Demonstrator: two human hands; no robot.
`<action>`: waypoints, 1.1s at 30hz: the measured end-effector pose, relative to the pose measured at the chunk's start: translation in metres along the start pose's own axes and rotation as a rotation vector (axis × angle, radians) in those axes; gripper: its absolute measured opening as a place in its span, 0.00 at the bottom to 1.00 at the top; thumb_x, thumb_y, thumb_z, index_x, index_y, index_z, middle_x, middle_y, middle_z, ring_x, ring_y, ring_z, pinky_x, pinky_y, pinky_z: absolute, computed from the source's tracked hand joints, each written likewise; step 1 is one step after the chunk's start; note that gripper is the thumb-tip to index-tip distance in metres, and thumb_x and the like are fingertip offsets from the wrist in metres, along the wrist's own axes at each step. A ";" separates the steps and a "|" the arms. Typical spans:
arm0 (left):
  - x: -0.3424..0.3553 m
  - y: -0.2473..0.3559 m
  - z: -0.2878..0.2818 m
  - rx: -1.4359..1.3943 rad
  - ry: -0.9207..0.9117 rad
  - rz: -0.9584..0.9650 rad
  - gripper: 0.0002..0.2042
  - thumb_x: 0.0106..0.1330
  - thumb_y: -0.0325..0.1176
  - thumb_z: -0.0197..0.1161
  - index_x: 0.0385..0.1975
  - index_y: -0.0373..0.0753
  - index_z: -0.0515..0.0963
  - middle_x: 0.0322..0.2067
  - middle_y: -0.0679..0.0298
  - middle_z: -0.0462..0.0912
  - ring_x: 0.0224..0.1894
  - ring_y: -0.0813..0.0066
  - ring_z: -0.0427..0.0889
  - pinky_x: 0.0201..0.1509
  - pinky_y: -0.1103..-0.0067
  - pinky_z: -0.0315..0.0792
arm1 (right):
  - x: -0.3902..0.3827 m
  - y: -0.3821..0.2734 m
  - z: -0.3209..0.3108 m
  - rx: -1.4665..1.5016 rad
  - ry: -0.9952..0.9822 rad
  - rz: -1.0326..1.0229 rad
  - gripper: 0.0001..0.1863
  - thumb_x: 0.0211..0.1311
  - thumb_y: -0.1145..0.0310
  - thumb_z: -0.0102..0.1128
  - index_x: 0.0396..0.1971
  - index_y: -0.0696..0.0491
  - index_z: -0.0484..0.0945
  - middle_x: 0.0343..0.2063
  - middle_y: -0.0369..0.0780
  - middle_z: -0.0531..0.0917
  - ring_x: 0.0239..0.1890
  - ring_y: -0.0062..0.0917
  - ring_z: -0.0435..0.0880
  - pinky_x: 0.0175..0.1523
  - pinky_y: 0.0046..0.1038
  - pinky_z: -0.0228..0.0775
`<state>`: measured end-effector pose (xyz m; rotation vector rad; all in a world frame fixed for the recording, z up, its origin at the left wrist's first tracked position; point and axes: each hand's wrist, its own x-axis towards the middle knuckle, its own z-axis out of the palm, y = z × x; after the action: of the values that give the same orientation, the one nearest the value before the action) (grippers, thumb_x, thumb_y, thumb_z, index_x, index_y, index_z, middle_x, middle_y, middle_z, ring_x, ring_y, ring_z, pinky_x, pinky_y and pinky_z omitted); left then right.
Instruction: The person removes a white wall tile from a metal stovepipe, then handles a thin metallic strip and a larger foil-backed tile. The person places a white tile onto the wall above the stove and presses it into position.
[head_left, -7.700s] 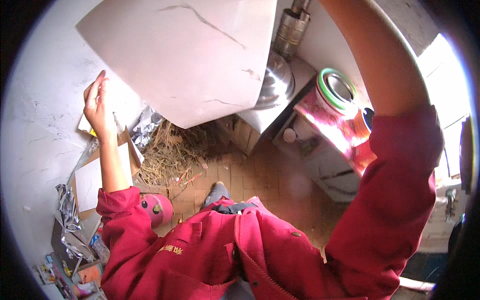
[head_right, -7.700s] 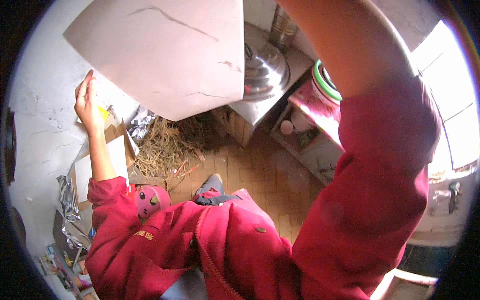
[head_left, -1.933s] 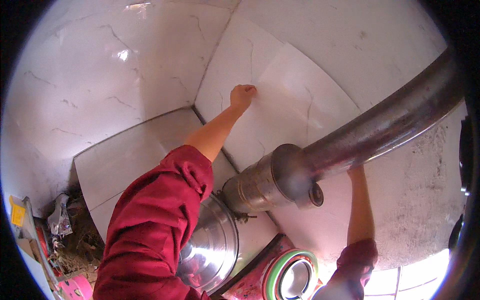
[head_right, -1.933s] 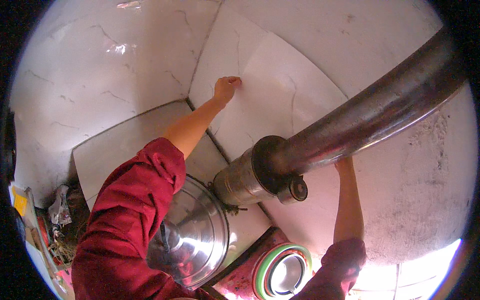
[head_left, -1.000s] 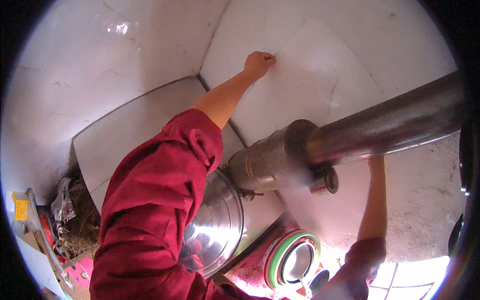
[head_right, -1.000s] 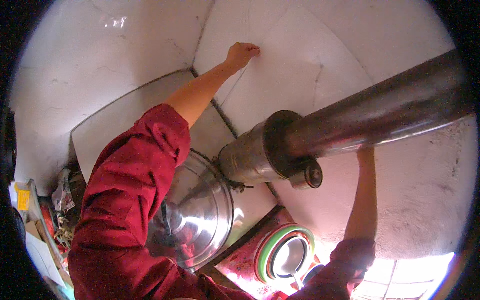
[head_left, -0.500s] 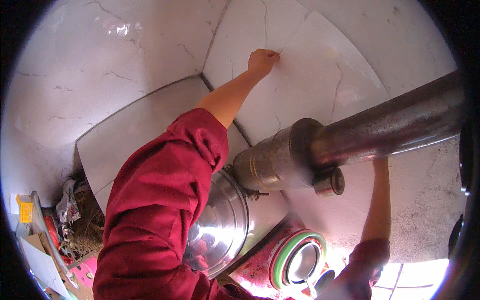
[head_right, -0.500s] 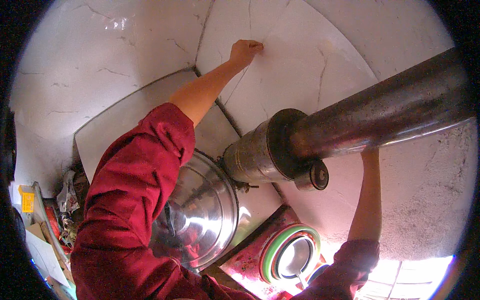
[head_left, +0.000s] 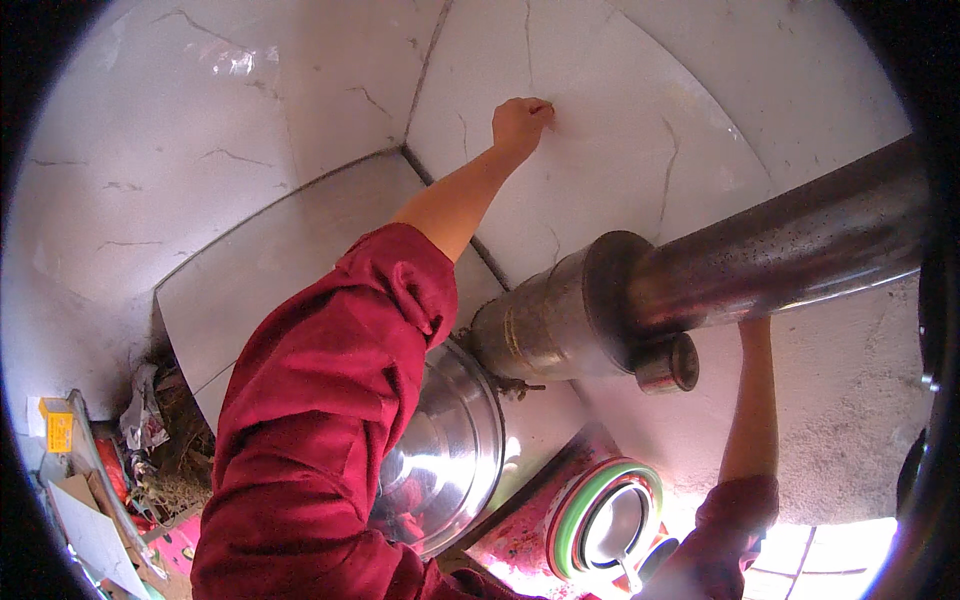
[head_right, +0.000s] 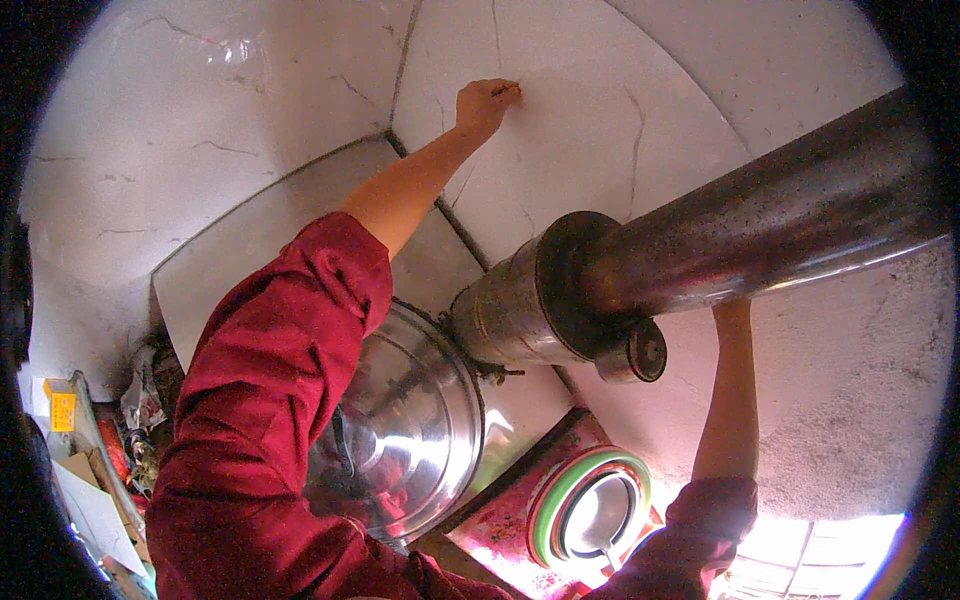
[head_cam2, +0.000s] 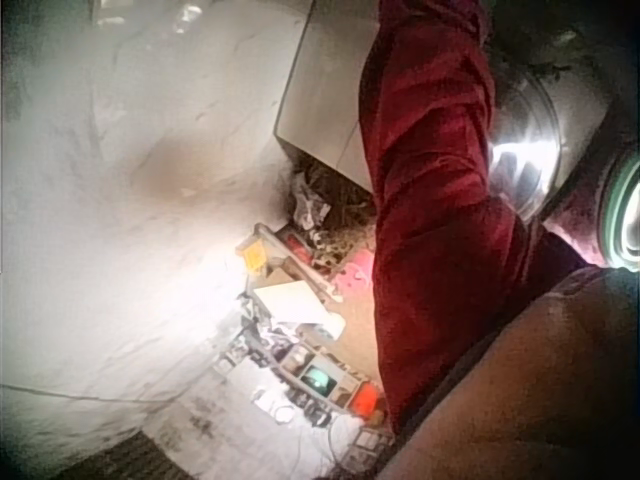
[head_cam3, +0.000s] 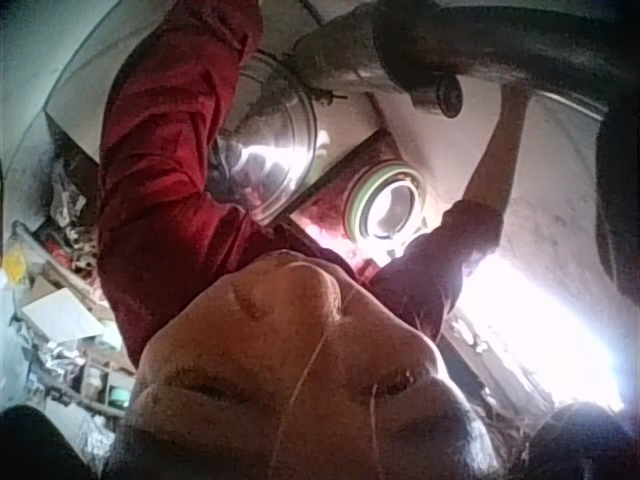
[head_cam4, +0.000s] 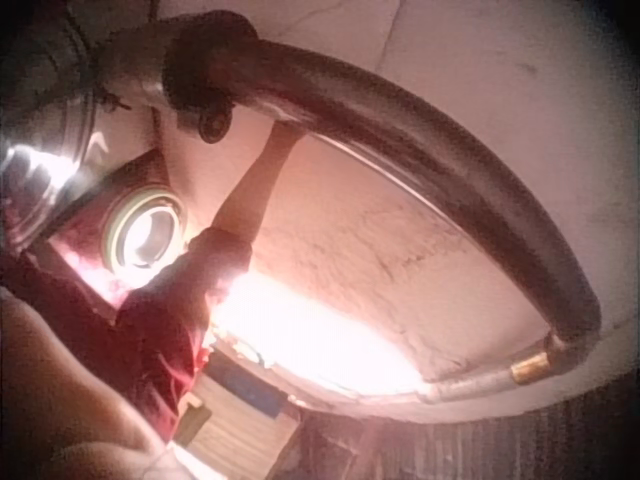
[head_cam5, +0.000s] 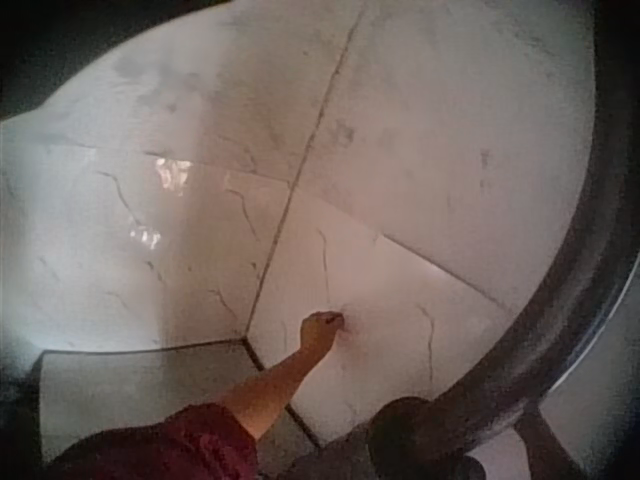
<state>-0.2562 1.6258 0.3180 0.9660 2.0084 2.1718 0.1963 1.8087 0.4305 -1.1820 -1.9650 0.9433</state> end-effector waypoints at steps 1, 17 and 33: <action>-0.003 -0.002 0.001 0.034 0.001 0.002 0.11 0.57 0.39 0.61 0.31 0.41 0.86 0.22 0.59 0.83 0.26 0.65 0.81 0.34 0.72 0.74 | 0.000 0.001 0.002 0.002 -0.004 0.003 0.15 0.66 0.60 0.54 0.47 0.52 0.72 0.46 0.41 0.76 0.46 0.33 0.74 0.54 0.36 0.69; -0.004 0.017 0.011 0.301 0.081 0.105 0.11 0.63 0.37 0.56 0.32 0.38 0.84 0.34 0.52 0.82 0.35 0.53 0.82 0.40 0.65 0.75 | 0.010 -0.017 0.034 0.037 -0.048 -0.002 0.15 0.66 0.59 0.55 0.45 0.53 0.73 0.44 0.42 0.77 0.44 0.34 0.75 0.52 0.36 0.70; 0.004 0.029 0.014 0.620 -0.009 0.157 0.07 0.63 0.30 0.57 0.29 0.34 0.81 0.37 0.50 0.79 0.38 0.50 0.83 0.41 0.63 0.78 | 0.006 -0.017 0.035 0.009 -0.038 0.002 0.15 0.66 0.58 0.55 0.42 0.54 0.74 0.41 0.43 0.79 0.41 0.34 0.76 0.51 0.37 0.71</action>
<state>-0.2415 1.6351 0.3460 1.2093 2.7520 1.5999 0.1582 1.7993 0.4275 -1.1690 -1.9878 0.9813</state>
